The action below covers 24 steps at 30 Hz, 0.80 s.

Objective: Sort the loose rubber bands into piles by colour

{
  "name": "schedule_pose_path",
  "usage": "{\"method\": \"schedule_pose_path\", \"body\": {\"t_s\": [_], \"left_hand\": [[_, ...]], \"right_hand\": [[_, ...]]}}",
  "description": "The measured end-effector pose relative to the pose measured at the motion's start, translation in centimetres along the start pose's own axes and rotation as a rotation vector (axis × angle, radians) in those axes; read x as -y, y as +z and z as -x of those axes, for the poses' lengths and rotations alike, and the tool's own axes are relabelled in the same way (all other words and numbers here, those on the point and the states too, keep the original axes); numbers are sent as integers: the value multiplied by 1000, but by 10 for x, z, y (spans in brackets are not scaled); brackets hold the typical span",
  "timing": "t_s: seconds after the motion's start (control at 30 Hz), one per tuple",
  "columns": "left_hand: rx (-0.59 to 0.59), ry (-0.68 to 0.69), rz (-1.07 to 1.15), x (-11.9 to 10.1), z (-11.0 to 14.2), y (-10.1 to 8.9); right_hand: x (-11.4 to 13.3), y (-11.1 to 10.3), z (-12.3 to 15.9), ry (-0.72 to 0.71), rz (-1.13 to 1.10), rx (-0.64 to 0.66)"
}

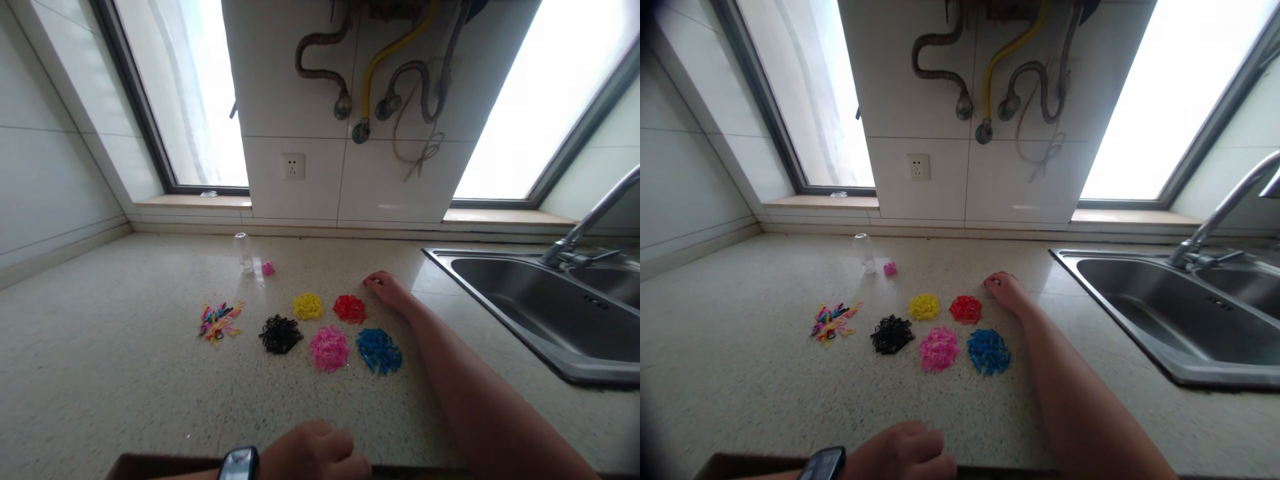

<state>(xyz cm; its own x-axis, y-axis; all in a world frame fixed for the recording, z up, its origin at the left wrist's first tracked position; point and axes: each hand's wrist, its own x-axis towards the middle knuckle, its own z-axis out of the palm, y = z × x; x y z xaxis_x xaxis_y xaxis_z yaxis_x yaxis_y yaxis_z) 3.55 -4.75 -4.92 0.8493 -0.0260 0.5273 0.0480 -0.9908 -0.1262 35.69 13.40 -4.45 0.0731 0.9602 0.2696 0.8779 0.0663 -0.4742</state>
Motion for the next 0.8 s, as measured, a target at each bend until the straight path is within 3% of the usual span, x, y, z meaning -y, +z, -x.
{"method": "schedule_pose_path", "body": {"t_s": [0.3, 0.47, 0.57, 0.67, 0.8], "left_hand": [[136, 68, 148, 5, 15, 8], [194, 105, 169, 7, 14, 6], [202, 132, 189, 8, 12, 1], [223, 145, 196, 8, 10, -2], [280, 114, 182, 6, 7, -1]], "right_hand": [[-11, 3, -4, -71, -15, 7], [2, -5, 2, -57, -115, -42], [31, -15, 7, -12, -261, -144], [78, -26, 9, -99, -369, -232], [152, -30, 11, -285, -382, -56]]}}
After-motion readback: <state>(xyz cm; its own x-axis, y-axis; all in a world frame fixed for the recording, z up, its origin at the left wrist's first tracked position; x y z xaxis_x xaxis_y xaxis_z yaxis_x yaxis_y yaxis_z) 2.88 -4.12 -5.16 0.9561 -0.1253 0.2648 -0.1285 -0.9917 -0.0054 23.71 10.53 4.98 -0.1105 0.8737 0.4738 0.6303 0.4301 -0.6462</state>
